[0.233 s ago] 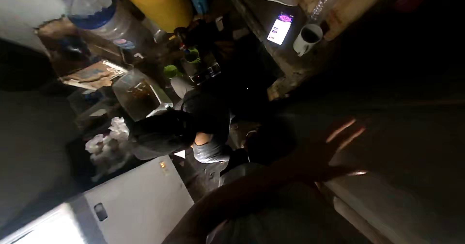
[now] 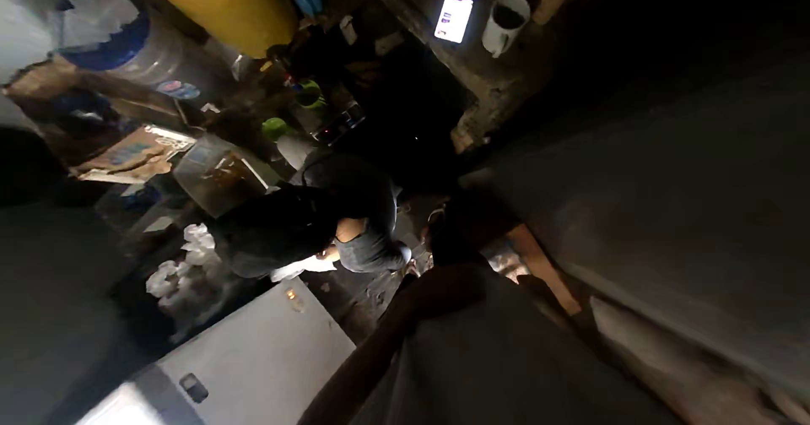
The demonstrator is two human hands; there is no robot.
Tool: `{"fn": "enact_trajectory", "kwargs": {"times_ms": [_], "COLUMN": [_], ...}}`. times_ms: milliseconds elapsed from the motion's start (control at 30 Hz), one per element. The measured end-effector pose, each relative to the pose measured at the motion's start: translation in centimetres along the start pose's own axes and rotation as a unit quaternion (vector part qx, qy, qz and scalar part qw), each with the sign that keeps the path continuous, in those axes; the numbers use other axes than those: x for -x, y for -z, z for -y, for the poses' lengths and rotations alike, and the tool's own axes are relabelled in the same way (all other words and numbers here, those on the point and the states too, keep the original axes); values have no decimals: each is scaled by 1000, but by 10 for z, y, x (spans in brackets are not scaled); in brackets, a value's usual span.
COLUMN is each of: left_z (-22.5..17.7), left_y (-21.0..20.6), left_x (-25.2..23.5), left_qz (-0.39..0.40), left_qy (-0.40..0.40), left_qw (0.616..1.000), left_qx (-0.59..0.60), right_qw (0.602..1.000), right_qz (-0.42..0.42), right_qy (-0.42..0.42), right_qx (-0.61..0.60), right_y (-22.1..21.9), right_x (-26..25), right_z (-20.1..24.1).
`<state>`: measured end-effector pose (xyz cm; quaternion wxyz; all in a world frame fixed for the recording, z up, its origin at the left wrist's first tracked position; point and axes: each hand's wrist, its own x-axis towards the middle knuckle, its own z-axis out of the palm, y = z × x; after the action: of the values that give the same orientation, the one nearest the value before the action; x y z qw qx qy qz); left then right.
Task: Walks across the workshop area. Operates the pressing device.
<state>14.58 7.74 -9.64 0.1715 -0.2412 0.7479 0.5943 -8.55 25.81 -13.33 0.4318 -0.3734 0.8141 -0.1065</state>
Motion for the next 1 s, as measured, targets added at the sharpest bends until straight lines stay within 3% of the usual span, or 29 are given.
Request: {"fn": "enact_trajectory", "kwargs": {"times_ms": [33,100,167,300,433,633,733,867,933,1000], "left_z": [26,67,103,167,205,246,259,255,242,224], "left_y": [-18,-54,-86,-153,-206,-258,-272,-286,-284,-280], "left_x": [13,47,76,141,201,244,267,278,256,214], "left_qz": [2,-24,-47,-114,-119,-58,-63,-85,-101,-89], "left_qy": [17,62,124,227,303,404,422,454,467,444], "left_qw": [1000,997,989,958,934,900,896,880,871,887], "left_qx": [3,44,65,129,146,155,123,110,116,90], "right_qw": [999,982,965,942,924,964,969,964,968,978], "right_qz": [-2,35,-7,-122,-124,-52,-34,-42,-26,-33], "right_qy": [-13,-159,-243,-302,-352,-256,-245,-261,-246,-202], "right_qx": [-34,-95,-97,-80,-89,49,26,-24,-38,-36], "right_y": [-34,-69,-87,-134,-166,-193,-207,-197,-200,-194], "right_x": [-11,-8,8,49,49,23,6,-7,-17,-15], "right_z": [-54,-105,-127,-177,-190,-241,-264,-264,-277,-283]}}
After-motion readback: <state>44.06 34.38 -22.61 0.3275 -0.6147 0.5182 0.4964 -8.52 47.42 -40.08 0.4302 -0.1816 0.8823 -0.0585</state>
